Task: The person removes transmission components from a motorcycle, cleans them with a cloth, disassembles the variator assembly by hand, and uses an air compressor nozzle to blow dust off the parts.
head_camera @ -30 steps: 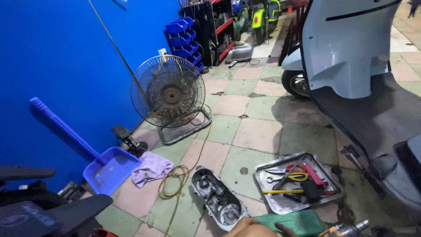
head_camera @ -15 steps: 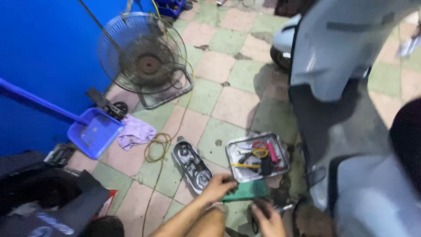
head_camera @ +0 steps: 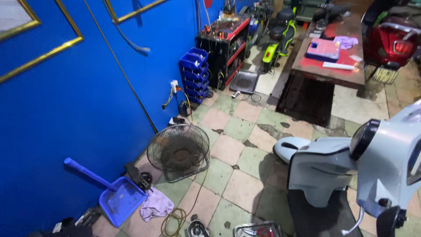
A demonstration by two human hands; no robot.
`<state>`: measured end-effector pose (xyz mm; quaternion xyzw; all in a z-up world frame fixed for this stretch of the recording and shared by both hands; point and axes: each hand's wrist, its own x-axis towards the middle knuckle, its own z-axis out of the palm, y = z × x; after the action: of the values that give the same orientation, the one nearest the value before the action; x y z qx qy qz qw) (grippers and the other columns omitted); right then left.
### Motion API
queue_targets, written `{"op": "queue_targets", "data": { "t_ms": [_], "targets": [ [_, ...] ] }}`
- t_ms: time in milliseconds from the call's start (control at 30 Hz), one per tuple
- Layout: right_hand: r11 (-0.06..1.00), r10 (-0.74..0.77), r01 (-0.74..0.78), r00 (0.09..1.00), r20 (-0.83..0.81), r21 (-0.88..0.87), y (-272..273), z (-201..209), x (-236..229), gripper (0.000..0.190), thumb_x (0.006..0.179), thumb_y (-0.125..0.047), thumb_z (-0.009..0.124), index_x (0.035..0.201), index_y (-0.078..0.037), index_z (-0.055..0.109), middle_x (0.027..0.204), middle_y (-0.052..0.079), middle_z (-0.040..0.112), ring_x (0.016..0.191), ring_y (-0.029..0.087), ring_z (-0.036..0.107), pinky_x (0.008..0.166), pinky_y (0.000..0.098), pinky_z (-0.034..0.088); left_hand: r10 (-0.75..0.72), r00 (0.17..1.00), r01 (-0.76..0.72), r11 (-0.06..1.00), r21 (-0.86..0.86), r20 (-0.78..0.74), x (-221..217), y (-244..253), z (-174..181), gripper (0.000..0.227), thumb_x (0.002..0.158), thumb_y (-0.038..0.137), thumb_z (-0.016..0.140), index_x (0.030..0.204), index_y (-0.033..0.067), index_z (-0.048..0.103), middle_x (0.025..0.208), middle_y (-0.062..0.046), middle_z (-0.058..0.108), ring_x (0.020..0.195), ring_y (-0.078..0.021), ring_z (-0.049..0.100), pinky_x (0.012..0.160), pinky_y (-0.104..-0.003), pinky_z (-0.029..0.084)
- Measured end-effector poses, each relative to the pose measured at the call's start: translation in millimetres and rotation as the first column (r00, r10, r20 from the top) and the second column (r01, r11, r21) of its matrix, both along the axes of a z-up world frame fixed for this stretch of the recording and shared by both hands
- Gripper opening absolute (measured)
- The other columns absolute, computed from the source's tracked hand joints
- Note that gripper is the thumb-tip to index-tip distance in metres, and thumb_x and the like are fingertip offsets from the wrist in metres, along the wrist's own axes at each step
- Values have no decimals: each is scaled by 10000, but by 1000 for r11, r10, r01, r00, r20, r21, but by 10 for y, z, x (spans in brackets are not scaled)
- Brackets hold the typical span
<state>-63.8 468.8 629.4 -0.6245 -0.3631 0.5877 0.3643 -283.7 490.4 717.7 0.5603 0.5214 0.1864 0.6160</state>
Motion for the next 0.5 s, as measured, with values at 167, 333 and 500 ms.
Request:
{"op": "queue_targets", "data": {
  "t_ms": [167,333,500],
  "targets": [
    [997,53,-53,999,-4,51,596,309,-120,404,836,-171,783,1196,6,733,1038,168,813,1006,229,753,924,344,564,38,999,-39,998,42,21,-266,239,427,256,915,253,727,1070,54,772,923,-57,775,863,-110,719,806,-294,558],
    [989,108,-106,994,-17,100,1358,383,-200,395,829,-160,789,1181,10,737,1006,172,817,980,230,763,909,345,574,69,997,-72,995,72,40,-260,794,490,255,921,254,725,1079,59,769,932,-55,772,882,-107,720,825,-290,556],
    [987,132,-127,990,-50,102,2134,530,-365,385,822,-150,794,1167,13,742,974,176,822,954,230,773,894,346,584,70,997,-73,994,80,40,-297,1679,426,254,926,255,723,1089,64,765,942,-54,769,901,-103,722,843,-287,553]
  ]
}}
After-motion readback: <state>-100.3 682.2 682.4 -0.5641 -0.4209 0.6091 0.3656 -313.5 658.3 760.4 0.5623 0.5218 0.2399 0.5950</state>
